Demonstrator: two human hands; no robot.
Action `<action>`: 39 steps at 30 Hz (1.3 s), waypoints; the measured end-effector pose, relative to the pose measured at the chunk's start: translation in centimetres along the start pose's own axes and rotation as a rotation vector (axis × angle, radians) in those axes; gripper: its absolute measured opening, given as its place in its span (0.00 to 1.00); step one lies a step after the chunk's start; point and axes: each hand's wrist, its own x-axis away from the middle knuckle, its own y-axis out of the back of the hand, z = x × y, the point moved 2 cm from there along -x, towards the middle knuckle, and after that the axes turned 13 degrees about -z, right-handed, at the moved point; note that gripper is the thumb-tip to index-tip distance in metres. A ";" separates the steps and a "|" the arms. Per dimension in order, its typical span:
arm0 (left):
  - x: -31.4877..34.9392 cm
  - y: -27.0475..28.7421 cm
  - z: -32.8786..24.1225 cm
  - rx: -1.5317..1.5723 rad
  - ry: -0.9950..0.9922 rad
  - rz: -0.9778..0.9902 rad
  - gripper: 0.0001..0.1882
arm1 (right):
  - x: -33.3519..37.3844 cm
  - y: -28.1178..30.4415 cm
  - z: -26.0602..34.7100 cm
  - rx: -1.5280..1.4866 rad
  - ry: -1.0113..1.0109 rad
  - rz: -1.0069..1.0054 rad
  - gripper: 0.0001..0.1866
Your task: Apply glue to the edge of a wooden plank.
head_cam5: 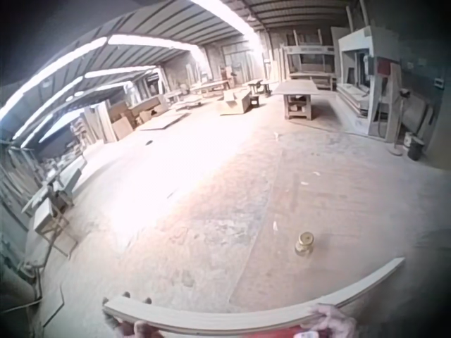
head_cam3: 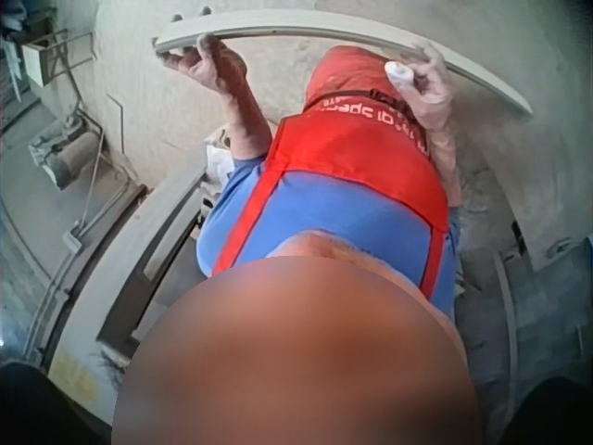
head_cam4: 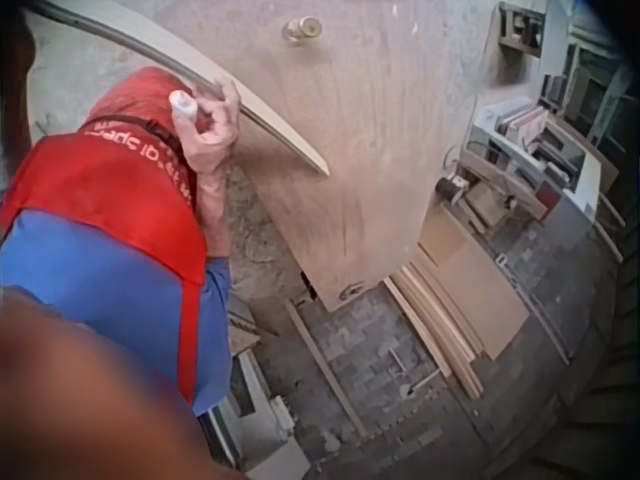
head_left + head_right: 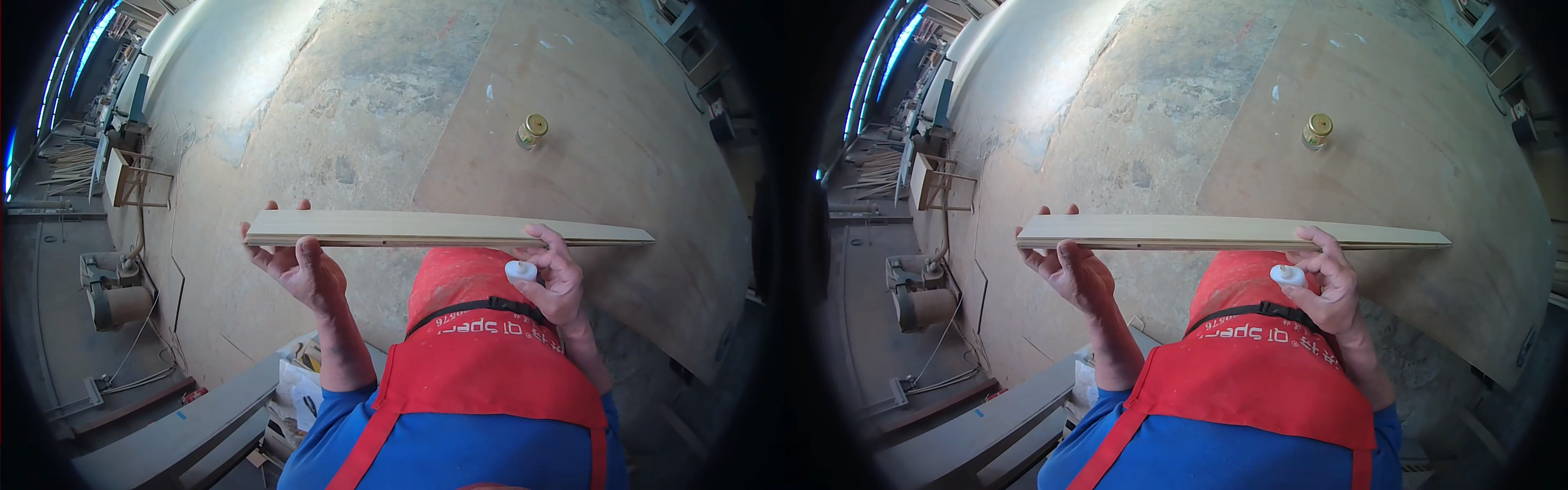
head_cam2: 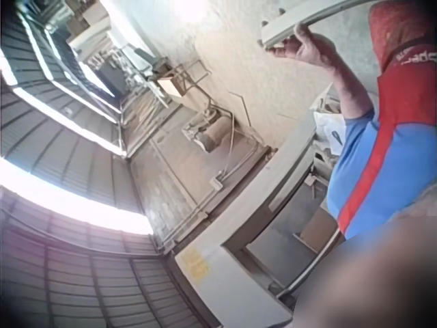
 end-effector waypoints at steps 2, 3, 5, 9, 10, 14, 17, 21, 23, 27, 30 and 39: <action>0.0 0.2 0.4 0.058 0.091 0.028 0.48 | 0.0 0.1 -0.1 0.008 0.003 -0.005 0.13; 0.4 0.3 0.5 0.057 0.090 0.030 0.48 | 0.0 0.2 -0.2 0.018 0.006 -0.009 0.13; 2.2 -0.3 1.0 0.089 0.285 0.137 0.49 | 0.1 0.1 -0.4 0.026 0.008 -0.015 0.13; 5.4 -1.0 1.9 0.151 0.513 0.180 0.53 | 0.6 -0.2 -0.8 -0.035 -0.007 -0.036 0.13; 5.8 -1.0 2.2 0.179 0.583 0.175 0.55 | 0.7 -0.1 -0.8 -0.015 0.002 -0.035 0.12; 6.1 -0.9 2.5 0.202 0.567 0.195 0.52 | 1.0 0.0 -1.0 0.028 0.023 -0.039 0.12; 6.4 -0.7 2.5 0.216 0.547 0.221 0.50 | 1.4 0.2 -1.0 0.026 0.032 -0.041 0.13; 6.6 0.1 2.6 0.235 0.530 0.243 0.49 | 1.8 0.1 -0.4 0.016 -0.042 -0.042 0.13; 6.7 0.5 2.7 0.245 0.530 0.240 0.49 | 2.2 0.0 0.5 -0.026 -0.096 -0.097 0.13; 7.1 1.3 2.9 0.217 0.545 0.233 0.49 | 1.8 -0.3 3.1 0.057 -0.123 -0.046 0.14; 7.4 1.6 2.7 0.230 0.539 0.249 0.50 | 0.0 -2.0 5.9 0.207 0.002 0.030 0.15; 8.6 2.7 1.5 0.206 0.502 0.263 0.52 | -3.2 -7.7 9.9 0.484 0.307 0.243 0.16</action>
